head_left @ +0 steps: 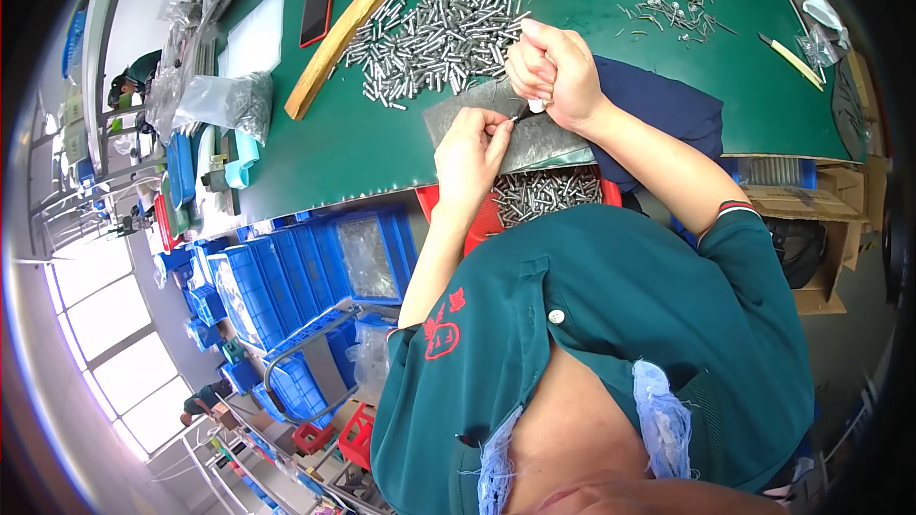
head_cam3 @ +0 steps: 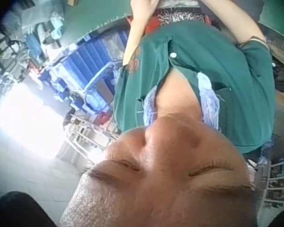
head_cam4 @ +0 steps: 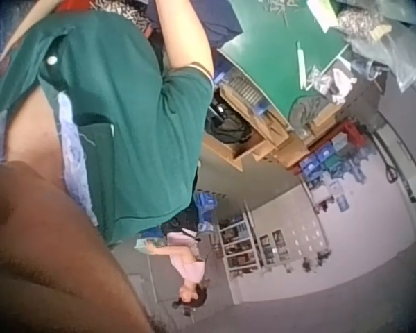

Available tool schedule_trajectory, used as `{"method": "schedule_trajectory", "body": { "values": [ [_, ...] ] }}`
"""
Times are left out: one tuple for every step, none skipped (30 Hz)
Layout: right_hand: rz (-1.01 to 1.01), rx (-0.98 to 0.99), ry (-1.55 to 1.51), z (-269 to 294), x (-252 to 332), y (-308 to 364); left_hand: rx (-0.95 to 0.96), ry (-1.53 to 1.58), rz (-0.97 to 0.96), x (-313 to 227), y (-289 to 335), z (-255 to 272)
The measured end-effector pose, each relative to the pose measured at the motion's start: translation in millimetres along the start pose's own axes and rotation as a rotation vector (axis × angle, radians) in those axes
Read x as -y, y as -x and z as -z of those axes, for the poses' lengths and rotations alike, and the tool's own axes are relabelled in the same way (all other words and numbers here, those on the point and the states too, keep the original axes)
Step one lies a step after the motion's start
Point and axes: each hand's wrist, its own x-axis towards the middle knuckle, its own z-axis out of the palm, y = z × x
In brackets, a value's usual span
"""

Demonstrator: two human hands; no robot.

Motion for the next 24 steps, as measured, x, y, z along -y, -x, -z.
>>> {"method": "schedule_trajectory", "body": {
  "values": [
    [-0.002, 0.001, -0.009, 0.6, -0.2, 0.0, 0.000, 0.002, 0.003, 0.6, 0.0, -0.4],
    [-0.006, 0.000, -0.008, 0.8, -0.7, 0.1, -0.003, 0.001, -0.005, 1.2, 0.1, -0.8],
    [-0.003, 0.015, -0.004, 1.2, -1.2, 0.5, -0.007, -0.001, -0.013, 1.8, 0.3, -1.6],
    [-0.001, 0.031, 0.000, 1.2, -1.8, 1.0, -0.008, 0.001, -0.009, 1.8, 0.3, -1.8],
    [-0.005, 0.032, 0.001, 0.3, -2.5, 2.6, -0.014, 0.000, -0.018, 1.1, 0.1, -1.7],
    [0.034, 0.067, 0.137, -2.2, -3.2, 6.0, -0.019, -0.002, -0.026, 0.1, 1.2, -1.0],
    [0.074, 0.104, 0.273, -4.1, -3.8, 8.8, -0.021, -0.002, -0.022, -0.4, 1.1, -0.8],
    [0.071, 0.108, 0.271, -4.1, -7.1, 11.3, -0.018, -0.006, -0.030, -0.8, 0.0, -1.0],
    [0.125, 0.149, 0.363, -4.1, -11.5, 12.8, -0.016, -0.012, -0.042, -1.0, -1.4, -0.4],
    [0.182, 0.190, 0.454, -4.9, -13.8, 13.9, -0.020, -0.015, -0.042, -1.6, -1.1, 0.7],
    [0.164, 0.200, 0.496, -6.1, -13.3, 15.3, -0.009, -0.033, -0.040, -2.5, -0.6, 1.8],
    [0.167, 0.206, 0.496, -7.8, -10.6, 14.1, -0.001, -0.050, -0.037, -3.7, -0.6, 2.2],
    [0.132, 0.127, 0.475, -9.6, -7.8, 12.5, -0.029, -0.055, -0.064, -1.8, 0.1, 0.3],
    [0.097, 0.047, 0.454, -10.6, -5.9, 10.9, -0.035, -0.058, -0.066, -2.6, 0.7, 0.3],
    [0.039, -0.004, 0.266, -7.2, -5.4, 5.5, -0.010, -0.055, -0.074, -3.7, 2.8, 1.2],
    [0.008, -0.058, 0.184, -4.7, -2.8, 0.9, 0.015, -0.052, -0.082, -5.5, 5.2, 2.5],
    [-0.039, -0.079, 0.099, -3.8, 0.6, -1.5, 0.063, -0.044, -0.088, -8.5, 9.5, 4.4],
    [-0.087, -0.100, 0.015, -2.4, 3.0, -3.6, 0.155, -0.030, -0.097, -12.3, 12.2, 9.0],
    [-0.085, -0.098, 0.015, -2.0, 2.7, -4.4, 0.201, 0.010, -0.090, -17.1, 13.4, 14.7],
    [-0.089, -0.112, -0.013, -1.7, 2.0, -4.9, 0.246, 0.051, -0.082, -19.2, 12.9, 19.5],
    [-0.092, -0.126, -0.038, -3.3, 2.7, -4.2, 0.180, 0.035, -0.065, -16.9, 9.4, 23.4],
    [-0.092, -0.124, -0.038, -4.6, 1.9, -3.9, 0.114, 0.017, -0.046, -11.3, 3.1, 26.5],
    [-0.070, -0.130, 0.015, -6.0, 1.1, -3.5, -0.024, -0.035, -0.079, 2.3, -5.1, 24.6],
    [-0.047, -0.138, 0.069, -7.2, 0.8, -2.9, -0.136, -0.117, -0.075, 9.4, -14.2, 25.9]
  ]
}}
